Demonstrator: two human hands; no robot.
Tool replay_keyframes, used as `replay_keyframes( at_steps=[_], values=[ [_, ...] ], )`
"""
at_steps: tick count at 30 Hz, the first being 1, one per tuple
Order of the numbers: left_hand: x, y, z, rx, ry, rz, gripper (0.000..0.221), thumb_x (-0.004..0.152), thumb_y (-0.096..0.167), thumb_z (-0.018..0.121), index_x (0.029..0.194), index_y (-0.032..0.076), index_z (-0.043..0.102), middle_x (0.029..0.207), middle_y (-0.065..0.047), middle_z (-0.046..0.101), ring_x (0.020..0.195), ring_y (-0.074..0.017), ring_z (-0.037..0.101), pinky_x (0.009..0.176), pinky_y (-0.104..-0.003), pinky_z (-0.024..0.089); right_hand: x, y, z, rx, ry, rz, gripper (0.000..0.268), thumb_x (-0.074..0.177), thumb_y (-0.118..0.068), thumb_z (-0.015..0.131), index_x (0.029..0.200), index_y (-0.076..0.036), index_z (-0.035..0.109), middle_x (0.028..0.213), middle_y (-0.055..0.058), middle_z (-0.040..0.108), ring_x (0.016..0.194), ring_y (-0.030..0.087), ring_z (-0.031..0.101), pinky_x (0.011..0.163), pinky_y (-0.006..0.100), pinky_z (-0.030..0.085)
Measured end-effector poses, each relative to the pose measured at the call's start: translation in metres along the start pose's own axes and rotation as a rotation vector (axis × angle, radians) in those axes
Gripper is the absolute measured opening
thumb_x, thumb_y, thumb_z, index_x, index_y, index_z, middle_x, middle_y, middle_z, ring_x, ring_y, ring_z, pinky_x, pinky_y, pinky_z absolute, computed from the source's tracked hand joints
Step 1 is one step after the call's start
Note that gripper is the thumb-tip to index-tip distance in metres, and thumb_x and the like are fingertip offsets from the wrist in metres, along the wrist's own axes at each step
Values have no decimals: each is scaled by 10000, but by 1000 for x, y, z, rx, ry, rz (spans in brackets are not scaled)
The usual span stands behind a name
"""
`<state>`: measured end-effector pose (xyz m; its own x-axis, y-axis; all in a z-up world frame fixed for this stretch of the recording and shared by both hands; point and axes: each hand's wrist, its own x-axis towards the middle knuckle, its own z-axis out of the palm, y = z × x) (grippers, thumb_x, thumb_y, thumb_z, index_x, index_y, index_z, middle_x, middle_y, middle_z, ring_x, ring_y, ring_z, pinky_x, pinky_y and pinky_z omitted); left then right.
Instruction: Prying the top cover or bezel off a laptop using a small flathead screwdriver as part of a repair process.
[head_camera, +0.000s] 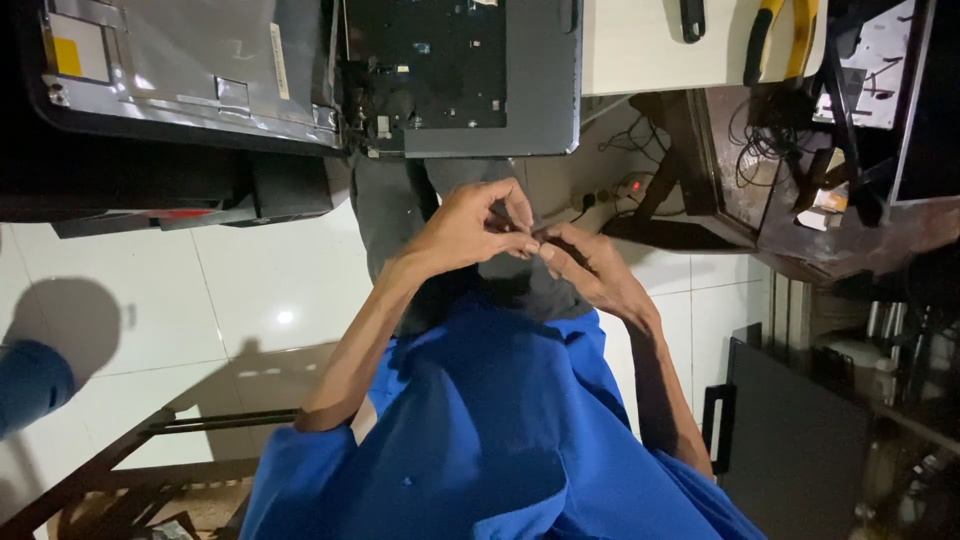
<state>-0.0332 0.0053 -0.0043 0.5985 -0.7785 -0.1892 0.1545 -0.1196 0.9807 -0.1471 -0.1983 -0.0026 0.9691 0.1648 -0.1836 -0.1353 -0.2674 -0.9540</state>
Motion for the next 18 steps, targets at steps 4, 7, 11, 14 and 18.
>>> replay_keyframes(
  at_steps=[4, 7, 11, 14, 18],
  values=[
    [0, 25, -13, 227, 43, 67, 310, 847, 83, 834, 1067, -8, 636, 983, -197, 699, 1010, -404, 715, 769, -482, 658, -3, 17, 8, 64, 52, -12, 221, 1113, -180, 508, 1081, -34, 671, 697, 96, 636, 628, 146, 576, 576, 294, 503],
    [0, 22, -32, 596, 252, 309, 175, 948, 191, 800, 1053, 114, 683, 979, -71, 682, 955, -281, 716, 747, -383, 632, -6, 10, 17, 162, 195, 26, 293, 1116, -151, 435, 1319, 9, 573, 719, 75, 560, 631, 130, 518, 618, 282, 500],
    [6, 18, -46, 1073, 370, 375, 308, 980, 248, 798, 1218, 89, 686, 1121, -48, 581, 1072, -289, 582, 820, -424, 554, -1, 15, 24, -191, 371, -80, 252, 1098, -105, 497, 1332, -25, 546, 1034, 169, 679, 869, 252, 689, 757, 384, 545],
    [11, 13, -51, 1292, 346, 378, 392, 960, 307, 823, 1254, 76, 706, 1177, -66, 550, 1095, -281, 508, 882, -455, 484, 3, 26, 26, -344, 389, -135, 270, 1111, -139, 493, 1355, -36, 542, 1191, 129, 669, 1013, 267, 673, 824, 372, 524],
    [15, 9, -57, 1409, 294, 390, 341, 968, 357, 795, 1205, 115, 762, 1095, -37, 609, 1030, -252, 571, 871, -437, 458, 8, 33, 29, -464, 422, -242, 300, 1119, -76, 497, 1417, -38, 505, 1203, 175, 654, 976, 303, 643, 778, 416, 540]
  ],
)
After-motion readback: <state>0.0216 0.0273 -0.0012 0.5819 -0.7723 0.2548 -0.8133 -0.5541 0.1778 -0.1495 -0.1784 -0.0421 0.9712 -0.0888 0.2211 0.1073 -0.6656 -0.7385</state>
